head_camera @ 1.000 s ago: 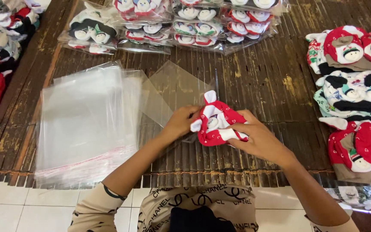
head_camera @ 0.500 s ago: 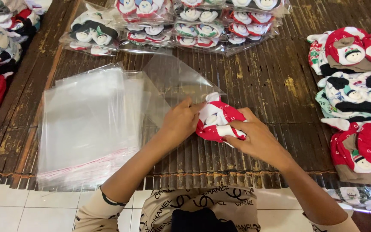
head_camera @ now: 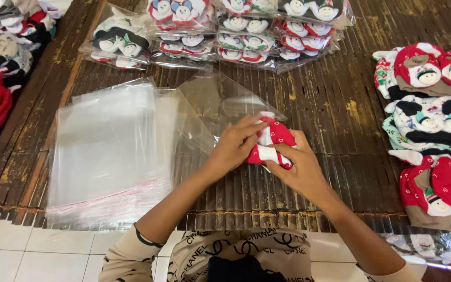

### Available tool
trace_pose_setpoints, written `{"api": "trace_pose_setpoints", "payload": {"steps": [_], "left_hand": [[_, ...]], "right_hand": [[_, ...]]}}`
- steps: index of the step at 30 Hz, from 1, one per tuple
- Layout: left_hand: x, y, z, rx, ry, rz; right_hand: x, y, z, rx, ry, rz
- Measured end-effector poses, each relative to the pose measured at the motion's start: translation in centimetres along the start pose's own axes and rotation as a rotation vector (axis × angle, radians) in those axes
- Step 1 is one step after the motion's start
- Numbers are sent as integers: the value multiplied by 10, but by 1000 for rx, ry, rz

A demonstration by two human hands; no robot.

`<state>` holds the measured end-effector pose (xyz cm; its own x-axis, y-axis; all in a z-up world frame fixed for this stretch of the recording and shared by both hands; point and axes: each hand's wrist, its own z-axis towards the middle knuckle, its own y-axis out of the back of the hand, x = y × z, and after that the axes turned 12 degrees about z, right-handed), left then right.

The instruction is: Packaging small fabric items into plastic bags using a plastic sheet as an insert

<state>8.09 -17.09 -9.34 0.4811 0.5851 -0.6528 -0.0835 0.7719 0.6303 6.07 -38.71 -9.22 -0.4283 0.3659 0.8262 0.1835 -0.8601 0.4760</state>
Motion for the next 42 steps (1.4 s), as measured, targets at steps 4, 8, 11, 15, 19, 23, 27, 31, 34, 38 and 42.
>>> {"api": "trace_pose_setpoints", "payload": {"steps": [4, 8, 11, 15, 19, 23, 27, 31, 34, 38, 42], "left_hand": [[-6, -1, 4, 54, 5, -219], [-11, -4, 4, 67, -7, -104], [-3, -22, 0, 10, -59, 100], [1, -20, -8, -78, -117, 353], [11, -6, -18, -12, 43, 473], [19, -3, -21, 211, 199, 494], [21, 2, -19, 197, 121, 407], [33, 7, -20, 191, -43, 320], [35, 10, -25, 213, -126, 317], [41, 3, -34, 169, -201, 414], [22, 13, -47, 6, -134, 513]], "right_hand": [[5, -7, 8, -30, 8, -24], [13, -17, 15, -96, 101, -19], [-31, -34, 16, -78, 166, -31], [-45, -36, 17, 124, 29, 122], [-19, -18, 20, 220, -185, 343], [-23, -25, 24, -9, -231, 539], [-45, -32, 42, 38, 12, 357], [-52, -32, 53, -49, 39, 313], [-41, -25, 61, -166, -223, 228], [-43, -17, 69, -42, -124, 271], [-6, -18, 58, -11, -265, 444]]}}
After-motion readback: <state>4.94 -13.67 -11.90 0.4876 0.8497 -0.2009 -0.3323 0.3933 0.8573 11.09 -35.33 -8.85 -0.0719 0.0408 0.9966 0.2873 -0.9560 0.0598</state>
